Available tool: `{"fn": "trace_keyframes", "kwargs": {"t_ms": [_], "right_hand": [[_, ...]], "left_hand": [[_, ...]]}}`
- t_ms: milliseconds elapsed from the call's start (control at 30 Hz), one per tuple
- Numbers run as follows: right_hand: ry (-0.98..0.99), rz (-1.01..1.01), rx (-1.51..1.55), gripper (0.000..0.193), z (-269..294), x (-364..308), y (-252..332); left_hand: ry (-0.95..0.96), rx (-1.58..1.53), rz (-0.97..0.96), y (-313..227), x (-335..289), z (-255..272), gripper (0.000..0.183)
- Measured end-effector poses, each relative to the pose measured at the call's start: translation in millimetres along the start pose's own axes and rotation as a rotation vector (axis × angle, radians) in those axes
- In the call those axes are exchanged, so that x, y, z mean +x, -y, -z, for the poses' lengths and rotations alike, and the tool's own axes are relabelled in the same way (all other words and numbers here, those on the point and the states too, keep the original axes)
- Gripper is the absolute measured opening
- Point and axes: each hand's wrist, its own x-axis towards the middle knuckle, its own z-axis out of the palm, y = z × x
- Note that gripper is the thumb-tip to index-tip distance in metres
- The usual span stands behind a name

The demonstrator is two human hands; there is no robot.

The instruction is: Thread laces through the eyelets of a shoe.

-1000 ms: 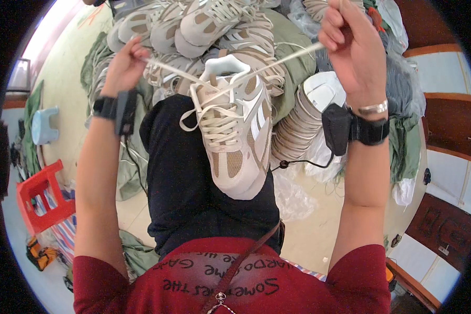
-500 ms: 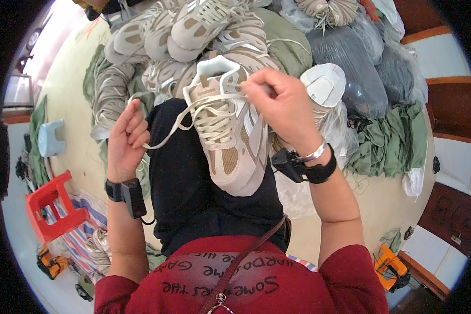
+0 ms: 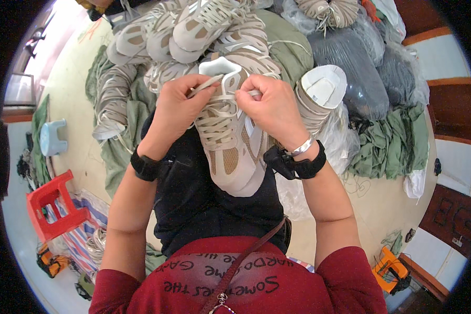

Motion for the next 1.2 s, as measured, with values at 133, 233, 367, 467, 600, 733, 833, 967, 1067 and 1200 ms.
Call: {"fn": "trace_keyframes", "kwargs": {"t_ms": [133,233,367,467,600,733,833,967,1067,1200], "right_hand": [[0.012,0.046,0.037,0.017,1.2,4.6,-6.2],[0.054,0.041,0.05,0.016,0.9,10.1,-10.6],[-0.047,0.164,-0.134,0.015,-14.0,13.0,-4.6],[-0.062,0.191,-0.133,0.015,-15.5,10.3,-2.9],[0.119,-0.038,0.233,0.016,-1.2,8.3,-14.3],[0.129,-0.037,0.282,0.019,-4.0,6.1,-15.7],[0.098,0.042,0.159,0.015,-8.8,6.9,-12.2],[0.183,-0.136,0.457,0.014,5.5,8.9,-4.1],[0.318,-0.216,0.869,0.017,26.2,8.0,-10.1],[0.416,-0.183,1.282,0.022,17.4,4.1,-15.4]], "left_hand": [[0.054,0.167,-0.015,-8.3,6.9,-3.5,0.02],[0.108,0.23,-0.03,-9.7,12.1,-3.8,0.022],[0.141,0.279,-0.036,-8.2,14.9,-3.9,0.023],[0.133,0.221,-0.035,-4.4,13.7,-3.3,0.022],[0.2,0.169,-0.026,-4.6,14.0,-2.7,0.023],[0.247,0.232,-0.03,-5.5,18.6,-0.7,0.022],[0.263,0.286,-0.038,-8.0,21.3,1.9,0.02],[0.195,0.439,-0.243,-6.3,17.8,15.5,0.019],[0.077,0.445,-0.292,4.3,18.5,33.2,0.019],[0.011,0.371,-0.06,29.8,26.9,48.6,0.018]]}}
